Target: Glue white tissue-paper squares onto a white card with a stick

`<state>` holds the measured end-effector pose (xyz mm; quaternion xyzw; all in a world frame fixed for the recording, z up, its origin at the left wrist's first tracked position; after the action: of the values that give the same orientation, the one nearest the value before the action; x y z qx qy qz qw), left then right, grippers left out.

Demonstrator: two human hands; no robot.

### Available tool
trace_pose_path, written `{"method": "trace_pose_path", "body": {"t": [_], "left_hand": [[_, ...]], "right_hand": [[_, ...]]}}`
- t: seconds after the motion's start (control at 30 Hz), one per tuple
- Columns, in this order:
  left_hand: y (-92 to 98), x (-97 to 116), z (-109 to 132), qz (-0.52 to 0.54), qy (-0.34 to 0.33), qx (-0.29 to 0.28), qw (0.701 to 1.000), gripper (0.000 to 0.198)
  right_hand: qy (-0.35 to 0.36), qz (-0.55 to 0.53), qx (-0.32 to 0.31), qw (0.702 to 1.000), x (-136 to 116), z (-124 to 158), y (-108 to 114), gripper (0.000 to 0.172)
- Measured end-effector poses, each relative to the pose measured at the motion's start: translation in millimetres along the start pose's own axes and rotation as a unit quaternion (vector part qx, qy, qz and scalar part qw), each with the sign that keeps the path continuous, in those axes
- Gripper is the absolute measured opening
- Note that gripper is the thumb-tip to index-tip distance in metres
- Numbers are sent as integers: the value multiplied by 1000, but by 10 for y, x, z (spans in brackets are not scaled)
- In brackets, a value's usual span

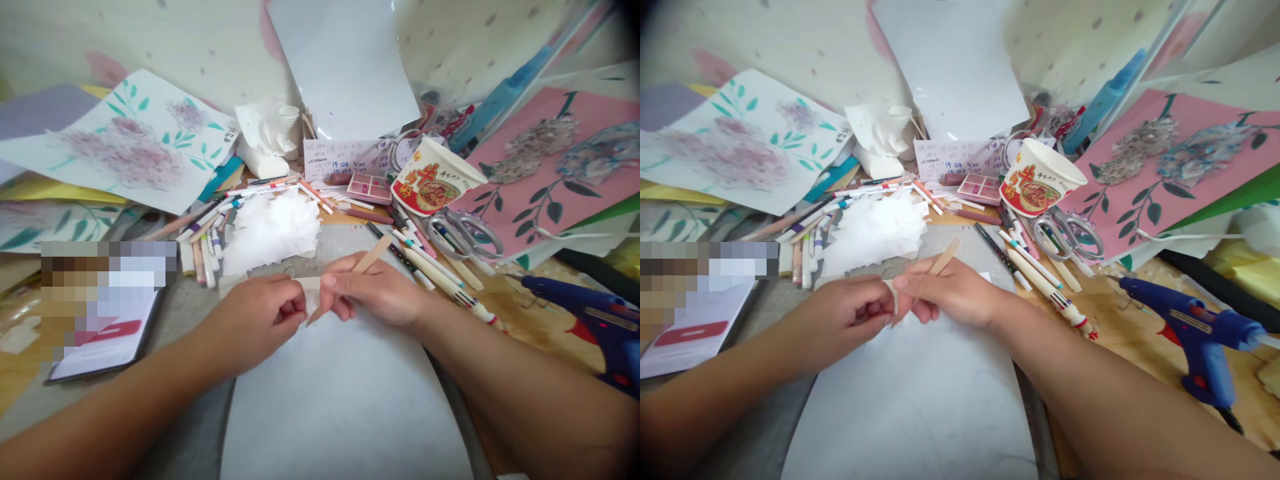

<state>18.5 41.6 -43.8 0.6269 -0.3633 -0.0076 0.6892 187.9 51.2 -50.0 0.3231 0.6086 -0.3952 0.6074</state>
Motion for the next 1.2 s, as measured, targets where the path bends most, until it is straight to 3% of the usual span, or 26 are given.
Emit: {"method": "trace_pose_path", "body": {"t": [0.1,0.23,0.43,0.53,0.8,0.87,0.97,1.03,1.2], "left_hand": [[0,-25,-13,26,38,-15,999,14],[52,-17,-2,47,50,-8,998,14],[77,-23,25,3,-12,13,1000,12],[46,-57,16,5,0,11,1000,3],[108,-66,-4,41,51,-14,998,8],[224,-179,-22,40,79,13,996,14],[460,-413,-55,-51,102,130,985,16],[538,-513,-72,-110,90,172,975,16],[390,-446,-120,-215,-3,170,962,24]], "right_hand": [[4,58,-44,997,-30,24,-79,40],[-1,75,-12,997,-24,6,-72,42],[-8,60,2,998,-2,-12,-30,46],[-10,44,5,999,14,-14,-18,45],[-16,19,8,1000,53,-23,11,42],[-23,18,8,1000,72,-26,6,42],[-40,11,6,999,109,-33,2,43],[-45,11,7,999,125,-36,3,44],[-45,17,14,999,123,-34,1,46]]}}
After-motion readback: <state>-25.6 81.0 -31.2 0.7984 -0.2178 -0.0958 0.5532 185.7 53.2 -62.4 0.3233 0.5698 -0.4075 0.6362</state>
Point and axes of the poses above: each hand's wrist, its own z-axis away from the middle knuckle, its own y-axis out of the back of the hand, x = y × z, the point moved 3 cm from there along -z, towards the middle knuckle, and after that the axes turned 11 degrees about x, right-handed, at the moved point
